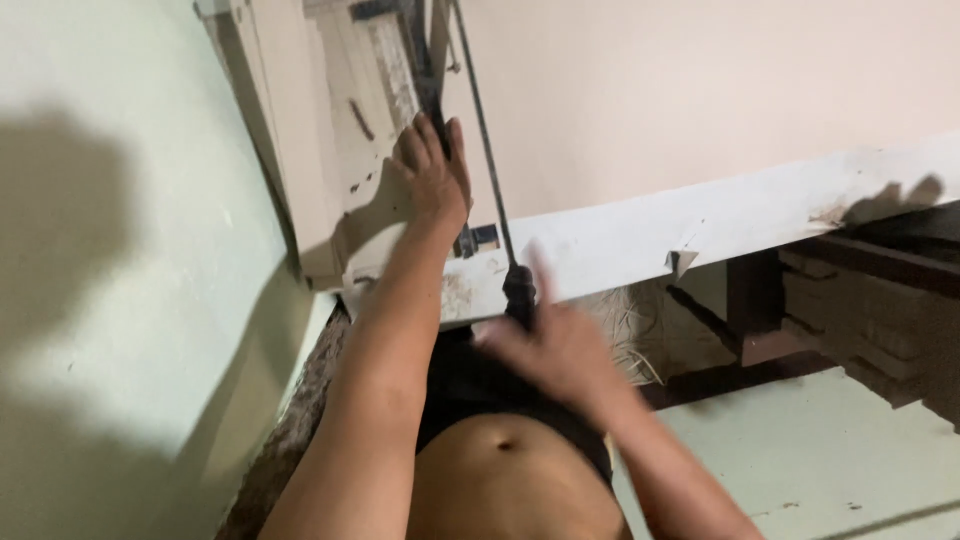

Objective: The person uses a manual paper cutter to slice a large sheet of paper into smaller strips. They repeatedly align the paper against the guide, pull down the cutting lever, and then remove the cut pieces.

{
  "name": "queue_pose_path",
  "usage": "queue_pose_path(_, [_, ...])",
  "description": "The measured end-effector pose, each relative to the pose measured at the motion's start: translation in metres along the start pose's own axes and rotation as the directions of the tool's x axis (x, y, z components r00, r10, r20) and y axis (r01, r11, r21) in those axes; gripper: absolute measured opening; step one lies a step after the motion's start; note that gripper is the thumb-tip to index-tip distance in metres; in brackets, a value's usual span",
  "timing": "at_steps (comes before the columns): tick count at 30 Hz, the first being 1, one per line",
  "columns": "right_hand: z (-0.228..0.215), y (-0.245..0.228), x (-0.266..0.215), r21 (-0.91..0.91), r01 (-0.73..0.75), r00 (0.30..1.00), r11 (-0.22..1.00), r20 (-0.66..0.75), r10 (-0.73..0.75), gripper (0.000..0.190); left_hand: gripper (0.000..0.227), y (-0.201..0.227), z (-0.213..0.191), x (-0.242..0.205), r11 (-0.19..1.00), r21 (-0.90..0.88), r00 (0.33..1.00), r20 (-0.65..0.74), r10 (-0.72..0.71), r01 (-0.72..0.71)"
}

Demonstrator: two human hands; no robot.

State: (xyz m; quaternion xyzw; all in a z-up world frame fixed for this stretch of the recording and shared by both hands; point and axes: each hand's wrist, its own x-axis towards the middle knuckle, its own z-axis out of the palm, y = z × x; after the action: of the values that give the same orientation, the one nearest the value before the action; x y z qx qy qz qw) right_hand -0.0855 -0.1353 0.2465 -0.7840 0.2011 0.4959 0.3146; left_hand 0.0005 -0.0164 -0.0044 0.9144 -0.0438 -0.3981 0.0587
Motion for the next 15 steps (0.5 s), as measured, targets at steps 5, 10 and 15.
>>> queue_pose_path(5, [0.139, 0.109, 0.133, -0.296, 0.064, 0.979, 0.953, -0.167, -0.118, 0.085, 0.103, -0.004, 0.005, 0.010, 0.997, -0.068, 0.998, -0.054, 0.018, -0.022])
queue_pose_path(10, [0.135, 0.121, 0.132, -0.206, 0.147, 0.958, 0.967, -0.213, -0.191, 0.089, 0.105, -0.005, 0.009, 0.011, 0.997, -0.064, 0.998, -0.055, 0.032, -0.036])
queue_pose_path(15, [0.034, 0.050, 0.001, 0.267, 0.129, 0.985, 0.955, -0.148, -0.091, 0.104, 0.068, -0.019, 0.109, 0.052, 0.872, -0.427, 0.967, -0.186, 0.173, -0.238])
